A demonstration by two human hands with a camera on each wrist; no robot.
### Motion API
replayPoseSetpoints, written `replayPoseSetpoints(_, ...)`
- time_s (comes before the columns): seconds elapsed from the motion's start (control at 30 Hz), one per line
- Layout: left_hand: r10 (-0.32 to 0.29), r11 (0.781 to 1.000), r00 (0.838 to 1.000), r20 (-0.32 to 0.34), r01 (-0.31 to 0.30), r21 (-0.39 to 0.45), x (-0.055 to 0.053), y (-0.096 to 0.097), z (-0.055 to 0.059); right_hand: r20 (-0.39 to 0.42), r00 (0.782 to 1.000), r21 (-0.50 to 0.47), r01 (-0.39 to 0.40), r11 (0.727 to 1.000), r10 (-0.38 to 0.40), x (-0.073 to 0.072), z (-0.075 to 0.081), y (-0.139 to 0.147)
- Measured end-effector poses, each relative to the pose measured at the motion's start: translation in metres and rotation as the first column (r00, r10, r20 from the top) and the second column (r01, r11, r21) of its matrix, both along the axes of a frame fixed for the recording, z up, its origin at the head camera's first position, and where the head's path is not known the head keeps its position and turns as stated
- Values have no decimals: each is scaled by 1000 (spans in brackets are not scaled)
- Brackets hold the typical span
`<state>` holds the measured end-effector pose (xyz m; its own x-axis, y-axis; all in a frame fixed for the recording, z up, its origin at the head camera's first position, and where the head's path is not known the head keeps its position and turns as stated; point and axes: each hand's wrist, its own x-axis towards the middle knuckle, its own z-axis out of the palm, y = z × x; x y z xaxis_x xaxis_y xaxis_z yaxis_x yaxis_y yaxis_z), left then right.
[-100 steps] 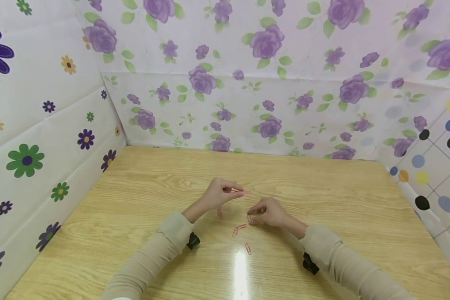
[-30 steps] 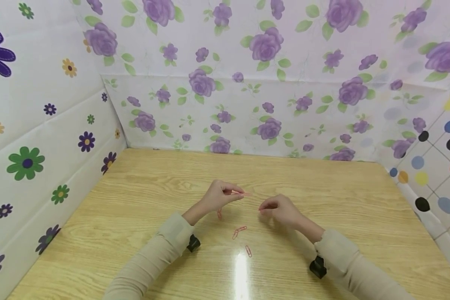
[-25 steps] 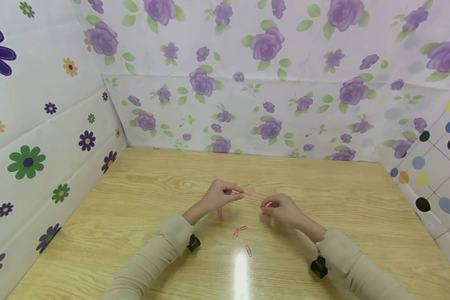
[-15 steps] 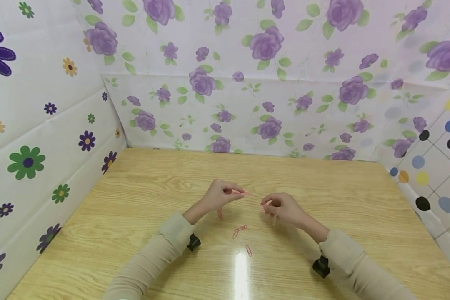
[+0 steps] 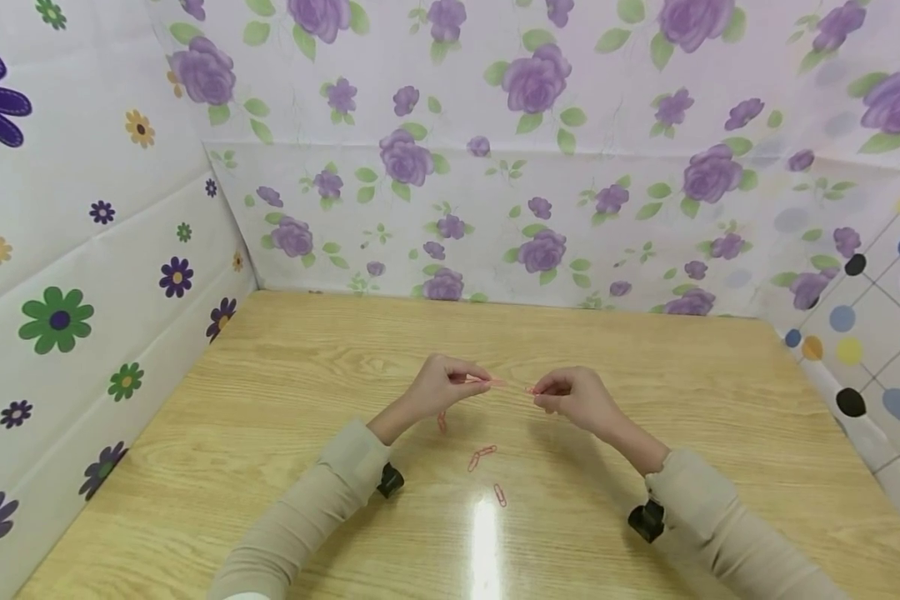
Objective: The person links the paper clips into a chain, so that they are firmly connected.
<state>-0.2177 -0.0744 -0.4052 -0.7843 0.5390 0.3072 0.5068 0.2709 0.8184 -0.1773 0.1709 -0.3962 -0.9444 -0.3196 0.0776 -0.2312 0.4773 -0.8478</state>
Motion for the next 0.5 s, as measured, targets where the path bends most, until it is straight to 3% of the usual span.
replayPoseSetpoints(0.5,-12,1000,1000,13,11,5,2,3,5,-68,997,27,27,999,-25,-1,8,-4)
